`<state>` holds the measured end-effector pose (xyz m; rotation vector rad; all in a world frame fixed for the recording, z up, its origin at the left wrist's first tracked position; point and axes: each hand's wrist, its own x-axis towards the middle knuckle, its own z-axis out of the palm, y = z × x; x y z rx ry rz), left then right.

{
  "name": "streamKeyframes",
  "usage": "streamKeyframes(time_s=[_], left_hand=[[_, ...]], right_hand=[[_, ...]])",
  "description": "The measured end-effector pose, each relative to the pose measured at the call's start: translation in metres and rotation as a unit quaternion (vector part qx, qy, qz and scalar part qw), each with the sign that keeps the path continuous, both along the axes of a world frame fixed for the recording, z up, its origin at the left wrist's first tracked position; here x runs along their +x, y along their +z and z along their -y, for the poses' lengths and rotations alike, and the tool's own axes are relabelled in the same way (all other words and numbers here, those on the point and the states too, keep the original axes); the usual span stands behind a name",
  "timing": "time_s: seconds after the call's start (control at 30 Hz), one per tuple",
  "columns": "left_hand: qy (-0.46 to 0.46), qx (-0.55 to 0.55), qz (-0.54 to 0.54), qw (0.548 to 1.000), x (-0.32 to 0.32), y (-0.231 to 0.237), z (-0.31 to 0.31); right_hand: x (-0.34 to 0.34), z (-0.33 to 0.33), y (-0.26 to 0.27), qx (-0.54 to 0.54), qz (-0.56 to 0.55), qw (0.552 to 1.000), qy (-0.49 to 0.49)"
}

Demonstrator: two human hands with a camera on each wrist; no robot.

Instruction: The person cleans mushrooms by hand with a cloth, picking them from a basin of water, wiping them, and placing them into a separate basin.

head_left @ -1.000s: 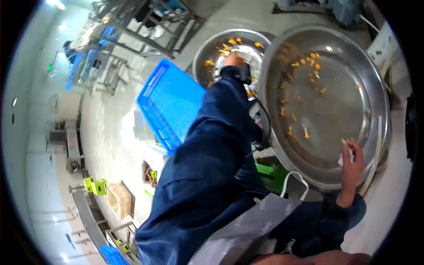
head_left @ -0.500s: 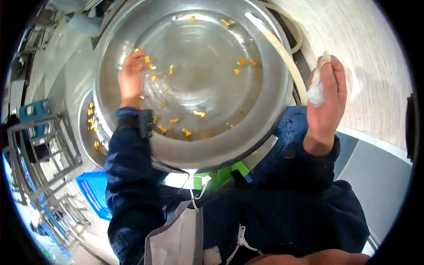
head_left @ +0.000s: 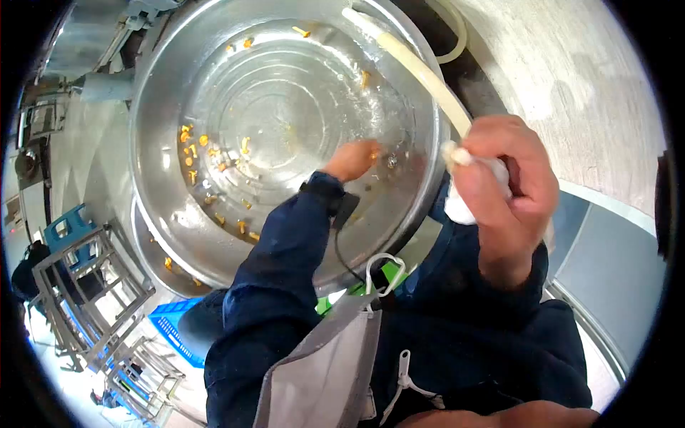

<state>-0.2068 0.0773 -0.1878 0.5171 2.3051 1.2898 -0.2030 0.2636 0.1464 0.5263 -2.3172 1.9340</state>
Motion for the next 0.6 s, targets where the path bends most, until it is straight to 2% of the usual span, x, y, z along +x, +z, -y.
streamKeyframes(time_s=[0.03,0.1,0.13,0.17,0.23,0.33,0.43,0.47,0.57,0.6], left_hand=[[0.080,0.053,0.083,0.992,0.020,-0.007,0.012],[0.212,-0.040,0.174,0.961,0.040,0.061,0.040],[0.293,0.019,0.188,0.937,0.056,0.067,0.052],[0.312,-0.013,0.178,0.933,0.063,0.092,0.060],[0.363,0.108,0.157,0.912,0.086,0.109,0.074],[0.431,0.247,0.176,0.850,0.114,0.170,0.075],[0.420,0.140,-0.040,0.896,0.139,0.183,0.080],[0.449,0.110,-0.083,0.883,0.147,0.193,0.079],[0.454,0.109,-0.068,0.882,0.165,0.199,0.090],[0.478,0.137,-0.081,0.864,0.169,0.201,0.088]], right_hand=[[0.002,0.000,-0.001,0.010,-0.003,1.000,0.001],[0.003,0.010,-0.005,0.017,-0.016,1.000,0.017],[0.005,0.016,-0.002,0.038,0.016,0.999,0.028],[0.006,0.025,-0.002,0.041,0.007,0.998,0.044],[0.008,0.045,-0.012,0.051,-0.015,0.995,0.080],[0.021,0.074,-0.036,0.091,-0.036,0.990,0.106],[0.034,0.092,-0.047,0.152,-0.046,0.976,0.146],[0.041,0.099,-0.054,0.163,-0.055,0.971,0.166],[0.062,0.116,-0.077,0.188,-0.077,0.954,0.219],[0.069,0.120,-0.080,0.192,-0.079,0.950,0.233]])
